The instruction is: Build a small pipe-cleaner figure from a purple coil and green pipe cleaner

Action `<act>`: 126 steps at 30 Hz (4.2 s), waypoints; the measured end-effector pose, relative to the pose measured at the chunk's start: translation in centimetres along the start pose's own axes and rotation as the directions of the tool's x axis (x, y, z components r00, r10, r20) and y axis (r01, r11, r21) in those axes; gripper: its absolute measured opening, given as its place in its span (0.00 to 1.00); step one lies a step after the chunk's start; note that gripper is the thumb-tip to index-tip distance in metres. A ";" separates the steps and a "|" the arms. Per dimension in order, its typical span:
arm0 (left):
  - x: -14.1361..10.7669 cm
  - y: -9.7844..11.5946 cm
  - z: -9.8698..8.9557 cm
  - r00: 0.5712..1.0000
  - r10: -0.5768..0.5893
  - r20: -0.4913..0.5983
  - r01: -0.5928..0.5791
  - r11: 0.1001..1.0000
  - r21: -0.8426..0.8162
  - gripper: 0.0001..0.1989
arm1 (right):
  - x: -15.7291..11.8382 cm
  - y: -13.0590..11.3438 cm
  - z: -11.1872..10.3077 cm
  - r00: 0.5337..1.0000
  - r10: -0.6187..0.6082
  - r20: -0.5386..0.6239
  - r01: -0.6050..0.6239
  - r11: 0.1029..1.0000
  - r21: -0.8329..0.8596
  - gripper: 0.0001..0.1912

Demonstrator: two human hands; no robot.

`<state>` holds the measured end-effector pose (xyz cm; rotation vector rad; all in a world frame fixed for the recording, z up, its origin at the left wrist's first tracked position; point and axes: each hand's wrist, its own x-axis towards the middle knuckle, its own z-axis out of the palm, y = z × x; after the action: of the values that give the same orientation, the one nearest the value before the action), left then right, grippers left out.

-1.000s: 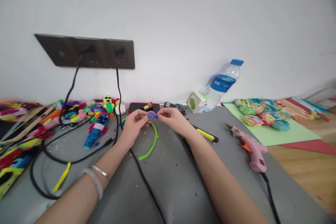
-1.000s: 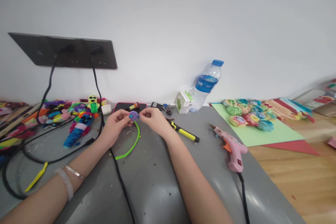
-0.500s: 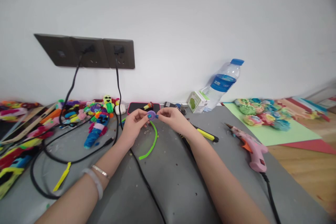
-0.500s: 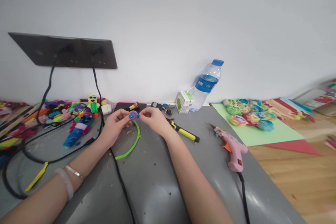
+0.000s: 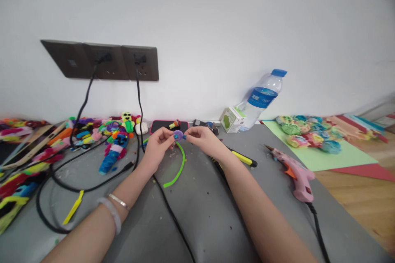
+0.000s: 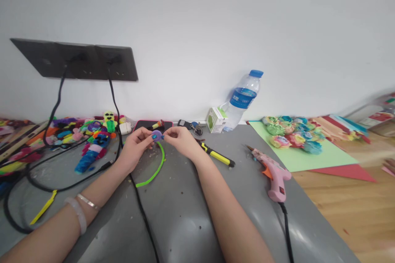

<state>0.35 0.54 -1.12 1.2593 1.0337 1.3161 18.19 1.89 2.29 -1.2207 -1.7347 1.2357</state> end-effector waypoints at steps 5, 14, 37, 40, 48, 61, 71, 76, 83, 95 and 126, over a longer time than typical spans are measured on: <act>-0.1 0.0 0.1 1.000 -0.003 0.001 0.003 1.000 0.001 0.11 | 0.0 -0.4 0.0 1.000 0.014 -0.012 -0.014 1.000 -0.001 0.10; -0.1 0.1 0.1 1.000 -0.007 0.000 0.007 1.000 -0.011 0.10 | 0.0 -0.2 0.0 1.000 0.012 -0.001 -0.012 1.000 -0.013 0.11; -0.1 0.4 0.2 0.999 -0.050 -0.002 0.050 0.997 -0.051 0.15 | 0.2 -0.1 -0.2 1.000 0.007 0.015 -0.007 1.000 0.007 0.11; -0.1 0.3 0.1 0.999 -0.048 -0.001 0.048 0.998 -0.048 0.14 | 0.2 0.0 -0.1 1.000 0.007 0.020 -0.007 1.000 0.011 0.12; -0.2 0.2 0.1 0.999 -0.051 -0.004 0.051 0.998 -0.045 0.14 | 0.1 -0.2 -0.1 1.000 0.020 0.021 -0.020 1.000 0.024 0.11; -0.1 0.1 0.0 0.999 -0.043 0.007 0.043 0.998 -0.039 0.12 | 0.2 0.0 -0.1 1.000 0.016 0.016 -0.016 0.999 0.031 0.11; -0.1 0.2 0.1 0.999 -0.049 0.006 0.049 0.998 -0.034 0.12 | 0.2 0.0 -0.1 1.000 0.006 0.024 -0.007 1.000 0.018 0.10; -0.1 0.1 0.0 0.999 -0.048 0.003 0.048 0.998 -0.036 0.12 | 0.2 0.1 -0.1 0.999 0.008 0.033 -0.008 1.000 0.017 0.11; -0.1 0.0 0.0 0.999 -0.049 0.014 0.050 0.998 -0.040 0.11 | 0.2 0.1 -0.1 0.999 0.016 0.033 -0.016 1.000 0.015 0.11; -0.1 0.1 0.0 0.999 -0.036 0.013 0.037 0.999 -0.035 0.11 | 0.2 0.2 -0.1 0.999 0.018 0.041 -0.019 1.000 0.020 0.12; -0.1 0.4 0.2 0.994 -0.108 -0.032 0.102 0.982 -0.158 0.14 | 0.3 0.2 0.1 1.000 -0.023 0.000 0.023 0.998 0.054 0.11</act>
<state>0.50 0.38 -0.68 1.0509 0.9917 1.3190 18.06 2.21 2.11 -1.1662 -1.7005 1.2612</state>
